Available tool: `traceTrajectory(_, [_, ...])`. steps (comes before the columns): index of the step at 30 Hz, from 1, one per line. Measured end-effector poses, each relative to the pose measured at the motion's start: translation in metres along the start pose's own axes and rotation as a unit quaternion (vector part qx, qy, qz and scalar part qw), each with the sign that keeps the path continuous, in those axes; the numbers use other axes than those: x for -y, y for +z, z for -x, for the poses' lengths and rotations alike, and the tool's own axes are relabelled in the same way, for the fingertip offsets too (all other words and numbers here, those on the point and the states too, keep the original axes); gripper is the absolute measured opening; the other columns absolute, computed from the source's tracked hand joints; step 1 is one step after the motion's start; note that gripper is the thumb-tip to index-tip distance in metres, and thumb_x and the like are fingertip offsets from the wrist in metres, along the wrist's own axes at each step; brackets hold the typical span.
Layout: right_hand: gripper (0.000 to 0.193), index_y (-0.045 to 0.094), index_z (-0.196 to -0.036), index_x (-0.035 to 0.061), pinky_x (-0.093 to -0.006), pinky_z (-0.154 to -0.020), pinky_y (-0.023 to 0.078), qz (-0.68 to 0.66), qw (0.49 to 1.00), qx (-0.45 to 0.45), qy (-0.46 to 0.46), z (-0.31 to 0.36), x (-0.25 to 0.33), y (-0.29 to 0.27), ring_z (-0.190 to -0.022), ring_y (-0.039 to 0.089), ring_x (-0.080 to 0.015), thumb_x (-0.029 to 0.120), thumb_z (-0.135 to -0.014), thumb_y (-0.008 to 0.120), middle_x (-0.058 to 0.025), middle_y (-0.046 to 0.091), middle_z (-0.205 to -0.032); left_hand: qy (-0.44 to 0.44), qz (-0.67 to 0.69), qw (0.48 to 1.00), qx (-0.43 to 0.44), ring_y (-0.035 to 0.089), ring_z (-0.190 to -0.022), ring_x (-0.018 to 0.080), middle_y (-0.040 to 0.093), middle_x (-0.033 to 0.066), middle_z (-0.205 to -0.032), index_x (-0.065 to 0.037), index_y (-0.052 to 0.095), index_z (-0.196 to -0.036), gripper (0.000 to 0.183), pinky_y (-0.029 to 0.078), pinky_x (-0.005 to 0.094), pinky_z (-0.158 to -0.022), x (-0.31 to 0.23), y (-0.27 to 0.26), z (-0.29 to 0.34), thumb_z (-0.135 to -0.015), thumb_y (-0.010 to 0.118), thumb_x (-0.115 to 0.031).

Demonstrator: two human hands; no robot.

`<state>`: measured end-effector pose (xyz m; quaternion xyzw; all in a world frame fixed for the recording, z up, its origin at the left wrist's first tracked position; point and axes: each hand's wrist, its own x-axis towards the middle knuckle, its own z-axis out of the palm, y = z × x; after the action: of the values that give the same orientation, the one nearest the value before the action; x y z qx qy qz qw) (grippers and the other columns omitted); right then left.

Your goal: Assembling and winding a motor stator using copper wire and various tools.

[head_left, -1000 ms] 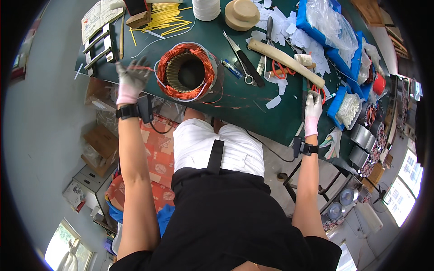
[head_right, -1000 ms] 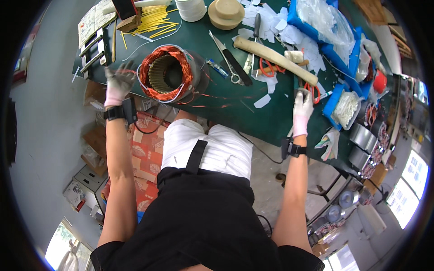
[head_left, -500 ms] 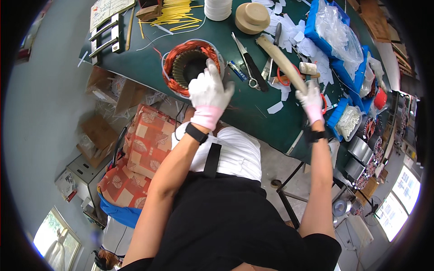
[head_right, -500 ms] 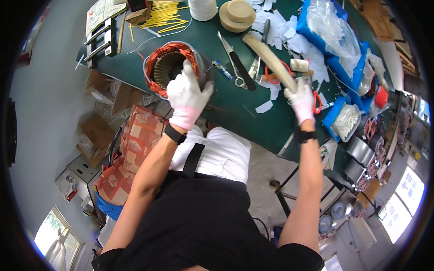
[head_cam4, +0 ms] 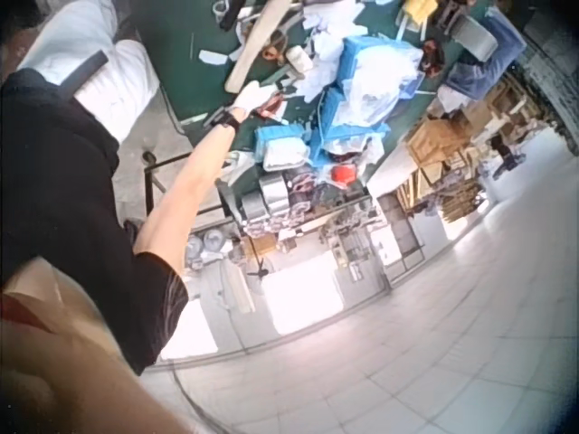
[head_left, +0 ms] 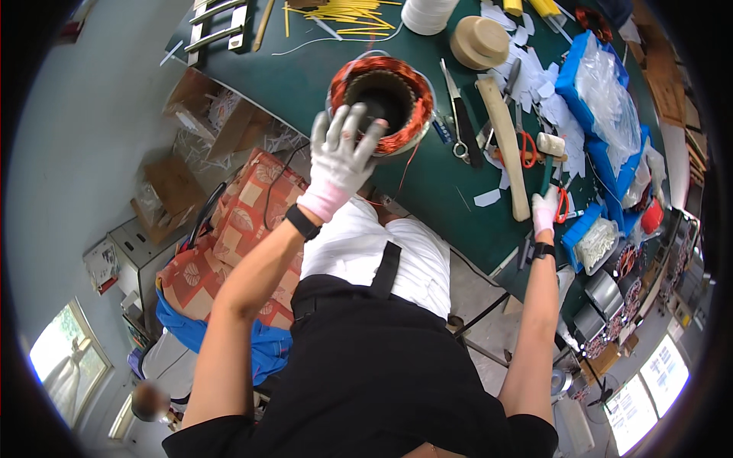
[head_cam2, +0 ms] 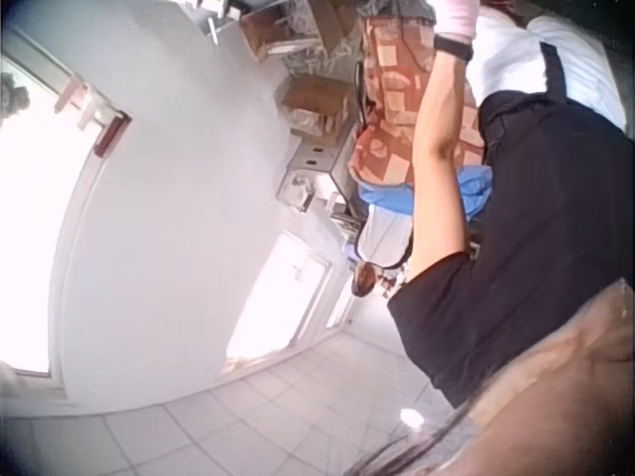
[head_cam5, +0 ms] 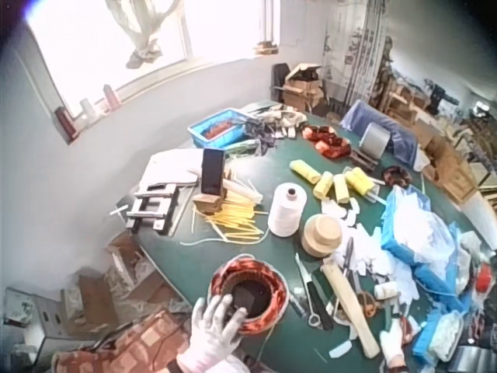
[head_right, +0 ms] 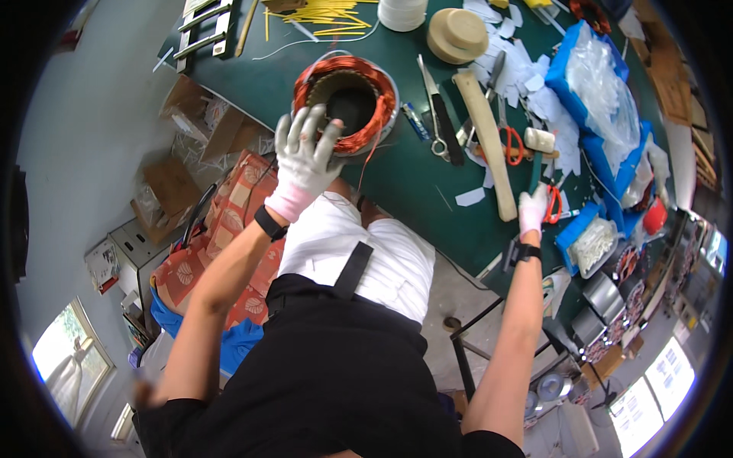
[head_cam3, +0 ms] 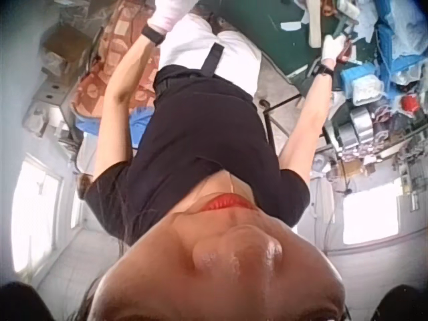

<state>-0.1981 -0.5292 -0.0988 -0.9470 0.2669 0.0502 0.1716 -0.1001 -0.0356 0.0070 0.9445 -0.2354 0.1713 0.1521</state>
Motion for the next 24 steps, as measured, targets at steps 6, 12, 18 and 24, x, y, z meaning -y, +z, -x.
traceTrajectory(6, [0.030, 0.053, -0.117, 0.0027, -0.0285, -0.059, 0.044, -0.124, 0.992, 0.017, -0.020, 0.022, 0.088, -0.111, -0.067, 0.053, -0.0151, 0.023, -0.095, 0.053, -0.0082, 0.058, -0.085, -0.091, 0.000, 0.993, 0.077, 0.030, -0.131, 0.0391, 0.033, 0.0160, -0.143, -0.017, 0.040, -0.137, 0.098, 0.029, 0.0516, -0.107, 0.026, -0.021, 0.059, -0.051, 0.084, -0.027])
traceTrajectory(12, [0.031, 0.056, -0.107, 0.0027, -0.0227, -0.052, 0.037, -0.201, 0.954, 0.178, -0.133, 0.060, 0.235, -0.168, -0.059, 0.045, -0.0061, 0.031, -0.097, 0.047, 0.0032, 0.048, -0.070, -0.242, 0.267, 0.927, -0.108, 0.036, -0.129, 0.0303, 0.039, 0.0162, -0.138, -0.005, 0.046, -0.131, 0.055, 0.031, 0.0413, -0.106, 0.008, -0.055, 0.049, -0.080, 0.064, -0.012])
traceTrajectory(18, [0.030, 0.057, -0.092, 0.0026, -0.0296, -0.051, 0.041, -0.112, 0.897, 0.350, -0.245, 0.010, 0.330, -0.133, -0.054, 0.048, -0.0121, 0.032, -0.095, 0.050, -0.0021, 0.050, -0.063, -0.356, 0.339, 0.856, -0.162, 0.039, -0.126, 0.0277, 0.040, 0.0164, -0.134, -0.002, 0.040, -0.134, 0.047, 0.028, 0.0397, -0.108, 0.017, -0.009, -0.011, -0.091, 0.050, -0.017])
traceTrajectory(24, [0.015, 0.058, -0.098, 0.0060, -0.0377, -0.065, 0.047, -0.025, 0.959, -0.011, -0.283, 0.004, 0.334, -0.151, -0.075, 0.056, -0.0235, 0.008, -0.087, 0.048, -0.0124, 0.058, -0.091, -0.241, 0.282, 0.910, -0.182, 0.048, -0.119, 0.0335, 0.055, 0.0180, -0.123, -0.002, 0.054, -0.119, 0.036, 0.031, 0.0426, -0.105, 0.009, 0.031, -0.031, -0.090, 0.037, -0.016])
